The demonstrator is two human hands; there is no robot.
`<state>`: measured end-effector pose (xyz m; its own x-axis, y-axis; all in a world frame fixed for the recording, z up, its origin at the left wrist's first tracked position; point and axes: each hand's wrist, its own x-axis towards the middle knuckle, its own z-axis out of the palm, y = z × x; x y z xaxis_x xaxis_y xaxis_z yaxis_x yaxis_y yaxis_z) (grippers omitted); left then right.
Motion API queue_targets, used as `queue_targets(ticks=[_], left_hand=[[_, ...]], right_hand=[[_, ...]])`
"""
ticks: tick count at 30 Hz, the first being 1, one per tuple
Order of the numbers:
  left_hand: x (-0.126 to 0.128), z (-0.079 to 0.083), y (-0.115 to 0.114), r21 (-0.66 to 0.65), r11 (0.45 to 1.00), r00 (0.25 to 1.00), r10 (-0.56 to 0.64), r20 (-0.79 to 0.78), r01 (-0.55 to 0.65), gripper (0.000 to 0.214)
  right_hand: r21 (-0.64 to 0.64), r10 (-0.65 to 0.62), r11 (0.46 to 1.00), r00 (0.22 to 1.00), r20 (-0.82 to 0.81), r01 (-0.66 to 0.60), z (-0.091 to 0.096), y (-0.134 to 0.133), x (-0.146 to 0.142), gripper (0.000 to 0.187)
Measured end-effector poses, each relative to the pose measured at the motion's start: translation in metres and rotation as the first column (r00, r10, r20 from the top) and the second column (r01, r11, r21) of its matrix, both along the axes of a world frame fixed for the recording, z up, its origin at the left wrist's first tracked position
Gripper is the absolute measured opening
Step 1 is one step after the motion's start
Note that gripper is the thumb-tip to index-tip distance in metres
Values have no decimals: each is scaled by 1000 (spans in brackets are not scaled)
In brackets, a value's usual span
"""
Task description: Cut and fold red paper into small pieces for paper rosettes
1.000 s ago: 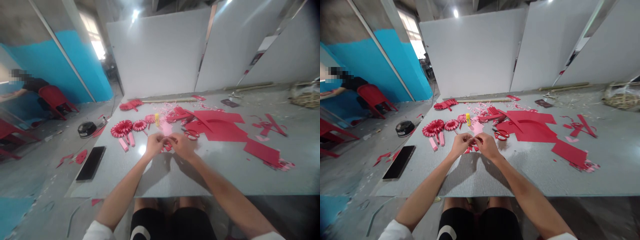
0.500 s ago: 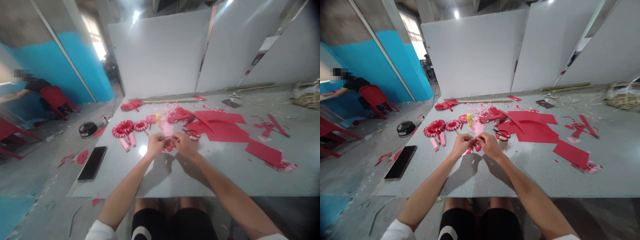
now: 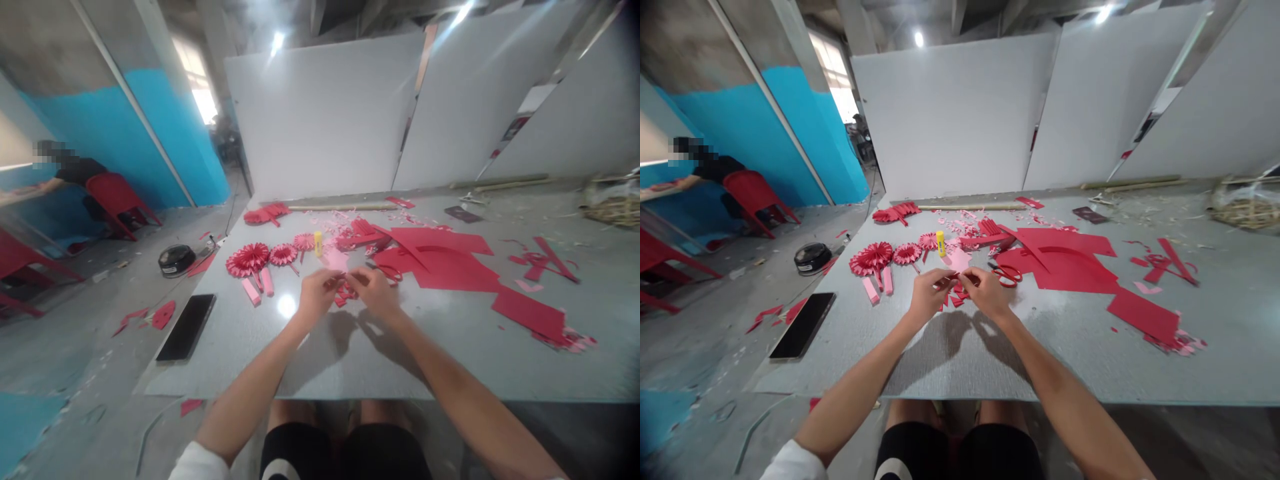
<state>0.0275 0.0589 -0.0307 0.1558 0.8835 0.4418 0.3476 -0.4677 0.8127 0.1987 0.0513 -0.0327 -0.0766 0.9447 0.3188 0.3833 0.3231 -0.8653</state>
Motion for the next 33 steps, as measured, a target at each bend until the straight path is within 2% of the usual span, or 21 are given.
queue_targets(ticks=[4,7,10,13,16,20,24,28,33], left_hand=[[-1,4,-1,-25,999,995,20,-102,-23,15],[-1,7,-3,-92,996,995,-22,-97,13,16],[1,5,-3,-253,961,993,-97,61,110,18],[3,0,-1,-383,887,946,-149,288,257,25],[2,-3,1,-414,842,889,-154,431,347,37],[-1,-3,2,-414,821,846,-147,512,393,45],[0,-3,3,-414,824,847,-140,512,387,38],[1,-4,3,-404,854,884,-125,450,327,26],[1,0,2,-353,898,904,-103,414,264,17]], right_hand=[[-26,16,1000,999,-45,-17,0,0,0,31],[-43,18,999,998,-67,-21,-1,1,0,32],[-40,24,999,997,-68,-27,-3,2,0,33],[-46,20,999,998,-68,-23,-3,2,1,31],[-21,6,1000,999,-50,-7,-1,2,1,29],[26,-40,999,999,0,40,1,0,1,21],[11,-47,999,999,6,47,-2,0,1,15],[-6,4,1000,999,-38,-4,-3,0,0,13],[-77,55,995,986,-159,-68,2,-1,-1,25]])
